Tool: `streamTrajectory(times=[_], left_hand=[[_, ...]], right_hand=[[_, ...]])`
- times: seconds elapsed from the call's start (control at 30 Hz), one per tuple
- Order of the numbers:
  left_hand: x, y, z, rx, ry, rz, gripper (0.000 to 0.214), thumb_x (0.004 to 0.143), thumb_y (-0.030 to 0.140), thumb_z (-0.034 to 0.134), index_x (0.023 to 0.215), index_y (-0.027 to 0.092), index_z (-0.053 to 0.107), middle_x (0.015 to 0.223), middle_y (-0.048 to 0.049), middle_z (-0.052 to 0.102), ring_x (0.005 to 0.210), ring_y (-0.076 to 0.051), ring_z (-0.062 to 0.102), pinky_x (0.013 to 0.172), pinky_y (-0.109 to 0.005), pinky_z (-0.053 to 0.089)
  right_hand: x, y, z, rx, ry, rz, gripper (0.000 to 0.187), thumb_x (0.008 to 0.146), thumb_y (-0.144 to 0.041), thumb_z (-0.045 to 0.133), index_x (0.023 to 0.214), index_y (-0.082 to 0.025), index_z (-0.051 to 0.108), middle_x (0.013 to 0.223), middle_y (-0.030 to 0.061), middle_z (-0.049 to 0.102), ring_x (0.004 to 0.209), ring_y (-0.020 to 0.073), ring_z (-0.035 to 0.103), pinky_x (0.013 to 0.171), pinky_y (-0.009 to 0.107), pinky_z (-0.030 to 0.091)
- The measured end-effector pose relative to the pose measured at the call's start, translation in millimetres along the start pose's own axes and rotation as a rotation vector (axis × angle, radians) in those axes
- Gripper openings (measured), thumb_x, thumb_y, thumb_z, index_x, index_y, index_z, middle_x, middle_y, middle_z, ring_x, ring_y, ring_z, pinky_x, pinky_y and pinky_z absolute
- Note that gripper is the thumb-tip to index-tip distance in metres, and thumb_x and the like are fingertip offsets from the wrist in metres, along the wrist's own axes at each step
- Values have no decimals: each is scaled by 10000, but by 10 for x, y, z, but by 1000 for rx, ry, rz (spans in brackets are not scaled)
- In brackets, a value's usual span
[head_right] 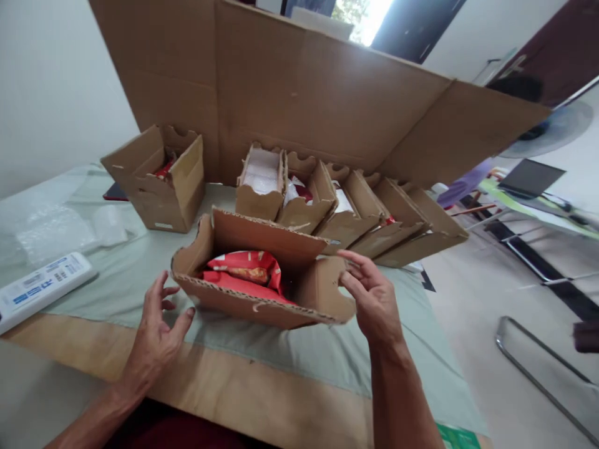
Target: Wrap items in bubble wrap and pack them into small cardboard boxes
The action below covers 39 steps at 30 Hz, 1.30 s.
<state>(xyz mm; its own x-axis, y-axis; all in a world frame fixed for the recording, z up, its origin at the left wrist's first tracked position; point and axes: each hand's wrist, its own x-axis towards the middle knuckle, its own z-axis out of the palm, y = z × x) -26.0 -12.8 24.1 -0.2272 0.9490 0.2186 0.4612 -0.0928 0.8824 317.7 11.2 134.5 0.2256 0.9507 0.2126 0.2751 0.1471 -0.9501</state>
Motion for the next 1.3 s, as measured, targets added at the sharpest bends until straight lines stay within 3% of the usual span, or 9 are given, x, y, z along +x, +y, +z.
streamTrajectory(times=[0.07,0.2,0.33,0.47,0.63,0.73,0.87,1.03,1.3], left_hand=[[-1,39,102,18,-71,83,585,933,365,567,1477,210,419,1286,-147,565,945,-218,629,533,-262,490],[39,110,213,59,-189,191,260,959,346,515,1155,201,607,1035,-64,586,799,-173,579,616,-294,504],[314,213,272,80,-184,147,205,924,357,532,1021,207,632,882,-15,560,715,-161,555,650,-319,507],[610,327,491,-108,-191,-43,516,873,385,573,1347,185,534,1224,-113,621,912,-199,660,818,-393,564],[531,230,666,-299,-284,-121,817,882,394,594,1581,197,221,1593,-218,372,1248,-292,627,968,-462,568],[350,43,527,-151,-306,-21,758,912,376,563,1579,209,245,1615,-215,359,1347,-329,565,1024,-513,548],[148,-110,272,211,-462,288,484,906,246,555,1386,185,541,1513,-182,522,1456,-369,435,1157,-604,428],[54,-75,232,413,-505,479,432,908,172,571,1337,135,587,1540,-209,490,1489,-372,387,1225,-608,340],[107,-85,265,260,-543,403,470,917,267,606,1365,126,593,1447,-188,578,1429,-395,434,1202,-611,367]], right_hand=[[-110,190,-195,80,-17,31,505,811,-466,778,1284,-321,680,1109,57,770,928,233,741,772,332,607],[-395,495,-234,2,-325,46,566,761,-604,803,1203,-260,727,1210,116,754,1142,340,697,981,473,571],[-314,603,0,-157,-256,58,447,801,-608,762,1009,-213,744,1017,116,786,990,315,725,894,447,586],[55,655,223,-200,-66,8,409,793,-545,746,998,-193,711,936,93,781,812,245,714,784,378,576],[129,753,251,-350,27,93,376,809,-528,619,913,-181,720,825,94,776,731,234,699,693,348,541],[-26,720,158,-491,-101,183,363,842,-511,570,759,-189,713,691,75,741,650,224,678,624,324,510],[-144,591,271,-512,-250,164,369,875,-513,584,713,-205,708,641,50,717,606,208,667,593,304,519],[-128,352,1122,-422,-492,-46,272,936,-414,586,815,-228,743,740,32,760,670,201,708,597,281,548],[408,-70,3205,-591,-769,-740,280,958,-92,514,1097,-187,738,1384,126,679,1294,275,610,1021,450,534]])
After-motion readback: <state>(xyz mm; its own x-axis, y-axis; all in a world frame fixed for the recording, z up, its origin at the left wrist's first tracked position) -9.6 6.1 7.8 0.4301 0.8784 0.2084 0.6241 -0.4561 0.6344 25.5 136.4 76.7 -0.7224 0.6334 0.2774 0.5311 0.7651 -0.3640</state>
